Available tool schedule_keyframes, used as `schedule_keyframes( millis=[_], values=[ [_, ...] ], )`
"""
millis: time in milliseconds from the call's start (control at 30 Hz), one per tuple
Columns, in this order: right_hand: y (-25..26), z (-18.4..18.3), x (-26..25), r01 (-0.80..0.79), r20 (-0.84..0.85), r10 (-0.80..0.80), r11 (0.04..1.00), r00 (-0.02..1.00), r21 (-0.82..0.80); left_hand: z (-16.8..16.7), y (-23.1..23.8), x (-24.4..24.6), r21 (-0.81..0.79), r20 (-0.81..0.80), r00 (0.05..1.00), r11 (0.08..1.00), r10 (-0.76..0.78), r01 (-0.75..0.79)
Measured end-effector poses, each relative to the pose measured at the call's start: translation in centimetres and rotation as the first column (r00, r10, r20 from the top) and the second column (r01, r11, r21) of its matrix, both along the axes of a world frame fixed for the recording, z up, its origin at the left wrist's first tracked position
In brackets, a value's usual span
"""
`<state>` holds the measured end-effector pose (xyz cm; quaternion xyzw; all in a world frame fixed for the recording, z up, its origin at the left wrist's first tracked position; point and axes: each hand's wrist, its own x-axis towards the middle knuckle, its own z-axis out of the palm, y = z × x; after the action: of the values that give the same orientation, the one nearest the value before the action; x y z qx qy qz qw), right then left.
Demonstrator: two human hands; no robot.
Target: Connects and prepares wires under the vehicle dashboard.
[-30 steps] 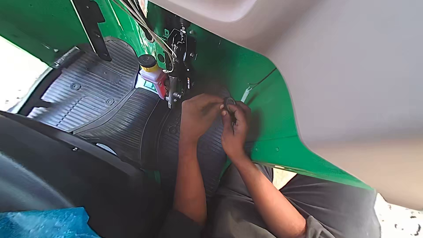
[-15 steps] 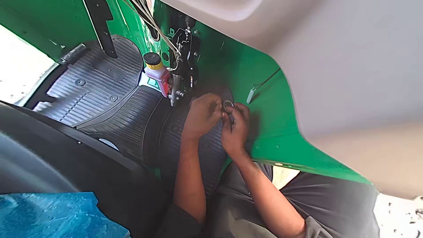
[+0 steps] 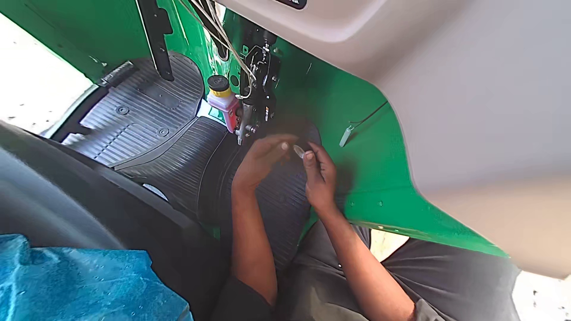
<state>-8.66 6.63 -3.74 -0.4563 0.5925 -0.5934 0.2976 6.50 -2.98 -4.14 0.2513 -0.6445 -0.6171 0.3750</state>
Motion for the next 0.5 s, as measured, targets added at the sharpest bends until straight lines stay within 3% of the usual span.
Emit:
schedule_keyframes(
  millis=[67,167,233,300,500],
  values=[
    [0.1,0.1,-0.1,-0.01,0.041,0.011,1.0,0.999,-0.019,-0.4,0.3,-0.3,0.053,-0.08,0.993,0.995,-0.085,0.089],
    [0.2,0.2,-0.1,-0.003,0.096,0.008,0.999,0.995,-0.046,-0.4,0.5,-0.7,0.082,-0.185,0.983,0.996,-0.015,0.031],
    [0.0,0.2,0.1,0.046,0.245,-0.023,0.995,0.969,-0.087,0.0,0.7,-0.9,0.03,-0.218,0.976,0.999,0.024,-0.018],
    [0.2,0.3,0.1,0.075,0.336,-0.031,0.99,0.941,-0.12,0.3,1.0,-1.1,-0.046,-0.197,0.977,0.994,0.086,-0.097],
    [0.5,0.6,-0.1,0.052,0.318,-0.025,0.996,0.948,-0.077,1.2,1.0,-1.9,-0.408,0.027,0.988,0.904,0.151,-0.127]
  ],
)
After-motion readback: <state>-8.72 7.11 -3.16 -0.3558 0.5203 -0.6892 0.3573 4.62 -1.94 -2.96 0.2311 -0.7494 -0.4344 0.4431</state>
